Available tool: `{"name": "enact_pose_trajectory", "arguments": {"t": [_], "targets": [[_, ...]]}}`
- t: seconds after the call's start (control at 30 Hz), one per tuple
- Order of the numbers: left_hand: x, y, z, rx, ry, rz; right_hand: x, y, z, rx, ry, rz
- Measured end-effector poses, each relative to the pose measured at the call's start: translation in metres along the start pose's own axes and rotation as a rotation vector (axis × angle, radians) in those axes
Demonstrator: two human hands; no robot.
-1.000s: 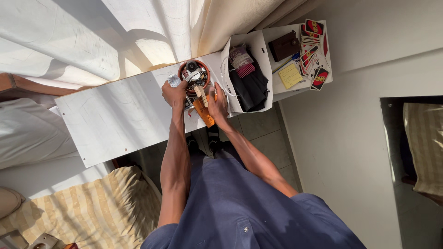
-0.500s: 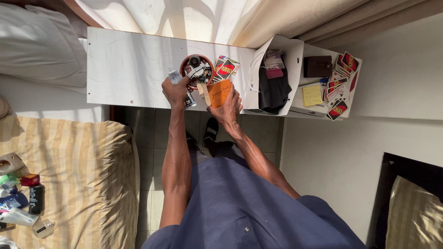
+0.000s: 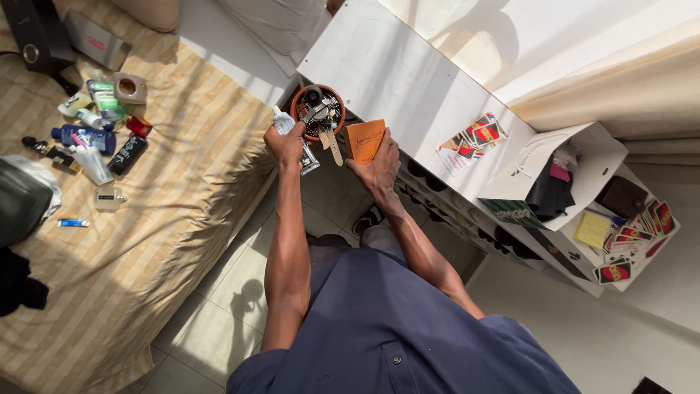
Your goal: The person picks up toiletries, a card box, and footwear from a desk and shelf, moving them onto a bed to organize the room.
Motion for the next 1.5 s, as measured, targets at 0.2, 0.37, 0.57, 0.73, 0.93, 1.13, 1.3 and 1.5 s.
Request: {"name": "enact_pose_trajectory", "arguments": {"t": [0.2, 0.37, 0.57, 0.73, 0.93, 1.13, 1.3, 1.5], "targets": [[0.031, -0.024, 0.171, -0.191, 0.101, 0.083, 0.060, 0.039, -0.129, 0.169, -0.028, 0.040], [0.078, -0.037, 0.279, -0.344, 0.150, 0.174, 0.104, 0.070, -0.218, 0.288, -0.078, 0.077], [0.127, -0.052, 0.353, -0.471, 0.116, 0.307, 0.153, 0.073, -0.298, 0.392, -0.045, 0.159], [0.169, -0.096, 0.365, -0.526, 0.123, 0.488, 0.179, 0.046, -0.356, 0.424, 0.014, 0.191], [0.197, -0.187, 0.343, -0.501, 0.242, 0.548, 0.196, -0.022, -0.432, 0.386, -0.020, 0.313], [0.217, -0.307, 0.313, -0.486, 0.213, 0.653, 0.193, -0.095, -0.511, 0.426, 0.100, 0.073], [0.254, -0.392, 0.285, -0.496, 0.237, 0.545, 0.193, -0.135, -0.567, 0.433, 0.177, 0.033], [0.272, -0.448, 0.285, -0.515, -0.179, 0.380, 0.188, -0.155, -0.607, 0.473, 0.127, 0.047]]}}
Point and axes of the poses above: each hand's wrist, its own y-axis away from the middle knuckle, its own z-axis out of the back of the hand, x = y × z, the point moved 6 cm from there along -y, towards the middle knuckle, and after that the axes turned 11 degrees about -y, right-handed, at the moved point
